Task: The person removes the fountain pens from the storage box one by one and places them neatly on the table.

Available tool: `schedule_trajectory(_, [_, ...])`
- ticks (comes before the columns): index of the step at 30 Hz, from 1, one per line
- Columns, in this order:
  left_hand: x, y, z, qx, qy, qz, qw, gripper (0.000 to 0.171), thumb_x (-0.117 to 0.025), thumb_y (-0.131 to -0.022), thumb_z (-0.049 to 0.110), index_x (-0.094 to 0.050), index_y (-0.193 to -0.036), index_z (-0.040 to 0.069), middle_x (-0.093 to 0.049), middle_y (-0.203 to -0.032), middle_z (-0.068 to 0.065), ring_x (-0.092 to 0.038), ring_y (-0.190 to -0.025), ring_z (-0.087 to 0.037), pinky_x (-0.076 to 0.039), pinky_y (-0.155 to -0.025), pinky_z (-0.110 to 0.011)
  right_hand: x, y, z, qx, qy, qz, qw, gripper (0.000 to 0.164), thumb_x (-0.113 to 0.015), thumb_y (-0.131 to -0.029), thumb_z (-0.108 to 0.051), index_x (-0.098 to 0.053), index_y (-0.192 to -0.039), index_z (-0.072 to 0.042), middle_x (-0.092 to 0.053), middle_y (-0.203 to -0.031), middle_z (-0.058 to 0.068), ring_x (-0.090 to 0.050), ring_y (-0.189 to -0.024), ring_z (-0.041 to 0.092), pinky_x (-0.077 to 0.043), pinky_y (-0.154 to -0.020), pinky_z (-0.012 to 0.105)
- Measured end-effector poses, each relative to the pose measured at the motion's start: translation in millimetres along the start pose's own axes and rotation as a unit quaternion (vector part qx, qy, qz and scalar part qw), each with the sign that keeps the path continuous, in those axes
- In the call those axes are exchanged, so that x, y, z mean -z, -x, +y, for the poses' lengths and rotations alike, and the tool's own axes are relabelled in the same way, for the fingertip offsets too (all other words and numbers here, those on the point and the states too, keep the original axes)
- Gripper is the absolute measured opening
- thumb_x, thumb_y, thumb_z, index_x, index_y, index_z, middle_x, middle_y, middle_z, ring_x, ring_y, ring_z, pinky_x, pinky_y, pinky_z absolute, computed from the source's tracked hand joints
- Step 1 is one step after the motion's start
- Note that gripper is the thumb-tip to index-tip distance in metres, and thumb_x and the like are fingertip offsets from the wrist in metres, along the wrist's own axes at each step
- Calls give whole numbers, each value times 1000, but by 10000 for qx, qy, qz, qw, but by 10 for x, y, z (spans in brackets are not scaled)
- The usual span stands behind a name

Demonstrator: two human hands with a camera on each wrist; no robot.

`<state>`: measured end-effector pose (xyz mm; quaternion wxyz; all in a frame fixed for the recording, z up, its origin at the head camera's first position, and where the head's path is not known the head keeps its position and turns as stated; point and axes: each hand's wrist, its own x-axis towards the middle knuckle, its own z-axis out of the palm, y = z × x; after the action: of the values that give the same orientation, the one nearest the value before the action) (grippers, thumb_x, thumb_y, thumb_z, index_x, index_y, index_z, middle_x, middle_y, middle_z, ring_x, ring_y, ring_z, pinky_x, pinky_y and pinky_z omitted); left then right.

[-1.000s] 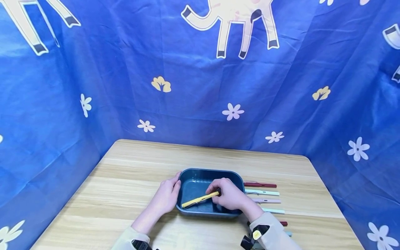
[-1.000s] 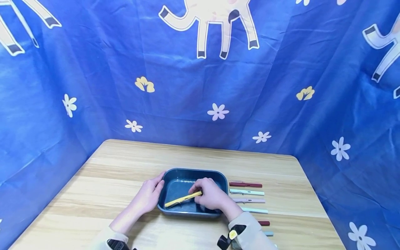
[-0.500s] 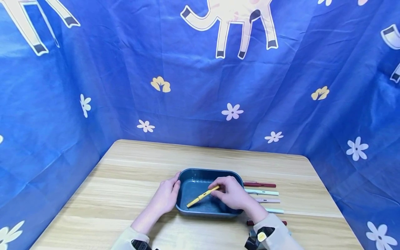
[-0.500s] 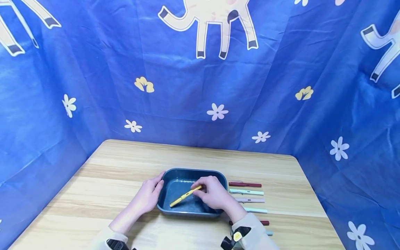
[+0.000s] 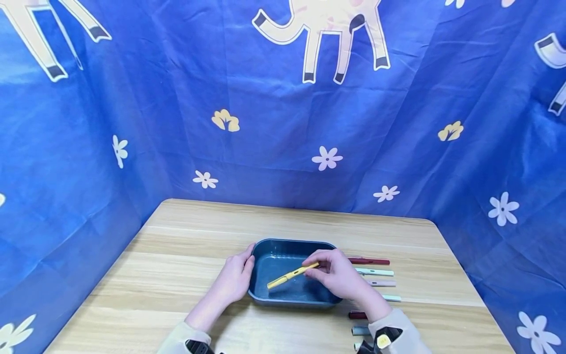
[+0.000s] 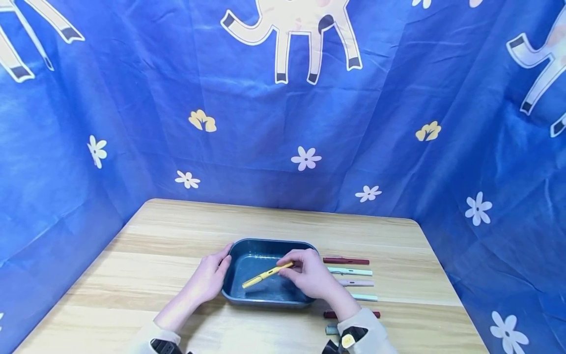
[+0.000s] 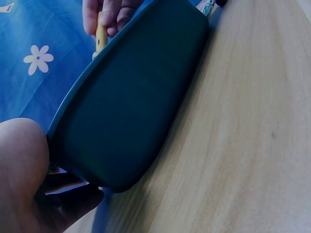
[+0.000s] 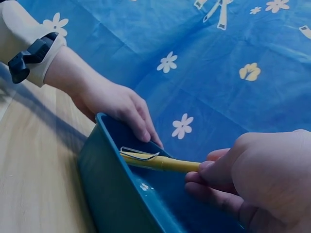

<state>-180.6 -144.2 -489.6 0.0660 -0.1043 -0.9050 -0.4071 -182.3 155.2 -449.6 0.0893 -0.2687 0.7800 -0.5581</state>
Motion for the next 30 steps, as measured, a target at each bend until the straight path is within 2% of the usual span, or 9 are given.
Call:
schedule_trajectory(7, [-14, 16, -15, -14, 14, -5, 10000, 46, -49, -112, 10, -48, -153, -9, -55, -148, -27, -54, -137, -39, -41, -117, -53, 105, 147, -48, -13, -167, 241, 9996, 16, -75, -96, 1, -80, -112, -1, -74, -108, 10, -74, -92, 25, -65, -82, 34])
schedule_trajectory(10, [-12, 16, -13, -8, 15, 13, 10000, 45, -49, -112, 10, -49, -152, -9, -55, -148, -27, -54, -137, -38, -41, -117, -53, 148, 210, -40, 2, -383, 322, 9987, 16, -76, -97, 0, -80, -112, -1, -73, -110, 12, -75, -96, 34, -65, -84, 37])
schedule_trajectory(14, [-11, 15, -8, -26, 0, 40, 10000, 45, -49, -112, 10, -49, -152, -9, -55, -148, -27, -54, -137, -38, -41, -117, -52, 214, 303, -44, 32, -657, 470, 9967, 17, -76, -97, -2, -80, -114, -2, -71, -112, 15, -75, -98, 38, -64, -87, 40])
schedule_trajectory(15, [-12, 14, -7, -31, -6, 37, 10000, 45, -49, -112, 10, -49, -152, -9, -55, -148, -27, -54, -137, -39, -41, -117, -52, 232, 333, -53, 74, -696, 512, 9962, 17, -76, -97, -3, -80, -114, -3, -71, -113, 16, -75, -98, 38, -64, -87, 40])
schedule_trajectory(18, [-13, 10, -8, -34, -3, 28, 10000, 45, -49, -112, 11, -49, -152, -9, -54, -149, -26, -54, -137, -38, -40, -117, -51, 279, 417, -63, 406, -736, 593, 9947, 19, -75, -97, 1, -77, -115, 4, -71, -113, 20, -76, -96, 31, -63, -87, 45])
schedule_trajectory(22, [-12, 10, -7, -60, -6, 27, 10000, 45, -48, -112, 10, -48, -152, -10, -55, -148, -27, -54, -137, -38, -41, -116, -52, 352, 532, -29, 762, -726, 712, 9919, 20, -73, -97, 5, -75, -116, 10, -72, -113, 22, -77, -94, 30, -63, -84, 48])
schedule_trajectory(28, [-4, 18, 5, -75, -42, 35, 10000, 45, -48, -111, 9, -48, -152, -10, -56, -147, -27, -55, -136, -39, -41, -116, -53, 462, 714, 23, 917, -852, 933, 9877, 21, -69, -97, 11, -69, -116, 18, -69, -115, 30, -78, -94, 33, -64, -81, 49])
schedule_trajectory(30, [0, 21, 11, -81, -50, 32, 9999, 45, -48, -111, 9, -48, -152, -10, -56, -147, -27, -55, -137, -39, -40, -117, -53, 492, 781, 28, 889, -788, 1026, 9876, 21, -69, -97, 11, -69, -116, 18, -69, -115, 30, -78, -93, 33, -63, -80, 50])
